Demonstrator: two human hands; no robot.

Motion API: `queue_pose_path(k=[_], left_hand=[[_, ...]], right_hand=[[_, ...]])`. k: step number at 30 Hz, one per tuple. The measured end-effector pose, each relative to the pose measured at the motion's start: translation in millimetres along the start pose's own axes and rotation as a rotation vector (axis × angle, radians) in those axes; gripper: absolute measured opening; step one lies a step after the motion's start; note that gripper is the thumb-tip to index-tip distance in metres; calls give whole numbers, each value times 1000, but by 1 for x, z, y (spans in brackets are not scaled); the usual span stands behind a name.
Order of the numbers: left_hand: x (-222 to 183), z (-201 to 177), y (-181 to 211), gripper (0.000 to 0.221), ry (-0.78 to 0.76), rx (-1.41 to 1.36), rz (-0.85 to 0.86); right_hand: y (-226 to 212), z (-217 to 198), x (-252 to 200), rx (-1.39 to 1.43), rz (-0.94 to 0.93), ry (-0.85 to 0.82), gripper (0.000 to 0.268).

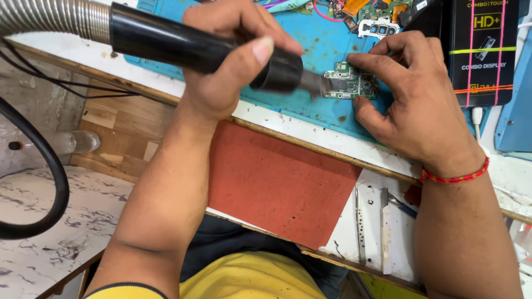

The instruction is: The person applies heat to a small circuit board using a hot air rework station tool while holding the board in place by hand.

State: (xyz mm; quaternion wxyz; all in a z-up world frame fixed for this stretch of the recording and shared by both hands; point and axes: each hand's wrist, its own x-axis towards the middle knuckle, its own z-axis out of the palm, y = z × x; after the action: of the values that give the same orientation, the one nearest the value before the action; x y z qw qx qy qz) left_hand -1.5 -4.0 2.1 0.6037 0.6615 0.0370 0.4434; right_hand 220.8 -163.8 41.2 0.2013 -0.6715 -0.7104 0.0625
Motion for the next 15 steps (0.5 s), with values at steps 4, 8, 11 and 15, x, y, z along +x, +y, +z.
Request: queue_pose_path(k=[4, 8, 11, 15], left_hand=[[-2, 6, -2, 32, 49, -50, -26], [-4, 4, 0, 35, 16, -24, -68], [-2, 5, 0, 35, 57, 93, -77], [-5, 4, 1, 36, -10, -20, -55]], right_hand=[[-1, -2, 3, 14, -14, 0, 48], [3, 0, 0, -17, -25, -17, 48], [4, 0, 2, -37, -48, -20, 48], [5, 0, 0, -52, -49, -24, 49]])
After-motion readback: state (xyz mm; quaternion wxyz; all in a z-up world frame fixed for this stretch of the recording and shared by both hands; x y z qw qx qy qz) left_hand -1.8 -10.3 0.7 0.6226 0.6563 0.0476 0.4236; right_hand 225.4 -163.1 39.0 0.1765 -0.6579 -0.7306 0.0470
